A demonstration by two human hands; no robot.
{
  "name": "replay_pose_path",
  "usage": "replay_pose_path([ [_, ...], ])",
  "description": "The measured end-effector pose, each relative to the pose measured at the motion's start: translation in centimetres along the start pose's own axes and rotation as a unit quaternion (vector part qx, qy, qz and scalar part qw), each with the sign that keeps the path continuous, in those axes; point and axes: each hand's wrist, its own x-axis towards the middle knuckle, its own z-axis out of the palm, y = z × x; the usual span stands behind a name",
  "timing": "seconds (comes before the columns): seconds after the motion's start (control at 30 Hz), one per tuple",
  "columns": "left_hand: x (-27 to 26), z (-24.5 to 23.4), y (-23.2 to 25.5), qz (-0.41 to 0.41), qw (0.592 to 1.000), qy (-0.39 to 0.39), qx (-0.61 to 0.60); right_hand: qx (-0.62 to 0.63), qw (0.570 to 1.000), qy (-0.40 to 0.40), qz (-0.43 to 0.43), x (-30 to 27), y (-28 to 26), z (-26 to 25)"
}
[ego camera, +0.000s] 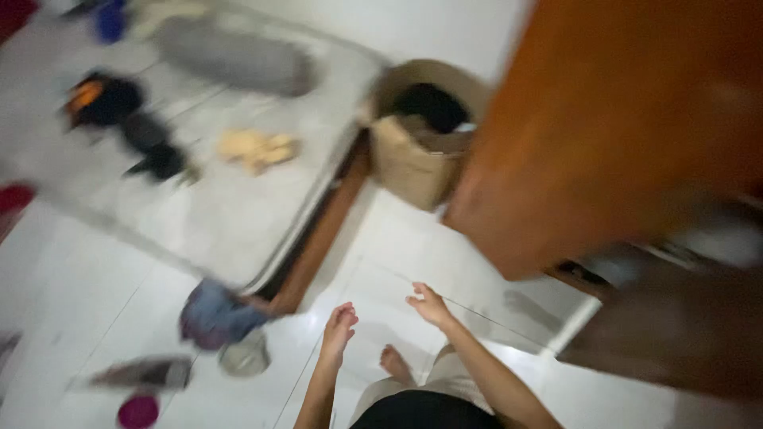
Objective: Tidying up a bedroom by hanging a shirt, collecting coins, and organizing a wallet.
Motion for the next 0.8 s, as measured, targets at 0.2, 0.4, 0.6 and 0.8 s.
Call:
replay_pose_path([
  [0.2,-3.7,-11.1,-1.9,-0.023,0.978,0.163,-0.13,-0.123,0.988,-0.082,-0.052,3.6,-8.2,7.2],
  [0.4,-0.8,-12.3,-2.4,-0.072,0.972,0.171,-0.147,-0.112,0.984,-0.121,-0.064,8.6,-8.9,9.8],
  [0.6,10.2,-11.0,2.9,-0.084,0.976,0.147,-0.14,-0.166,0.98,-0.11,0.012,14.8,-12.7,5.7],
  [0.8,18.4,-10.3,9.9,-0.023,0.979,0.149,-0.139,-0.233,0.967,-0.103,-0.022,27.5,-14.3,3.5],
])
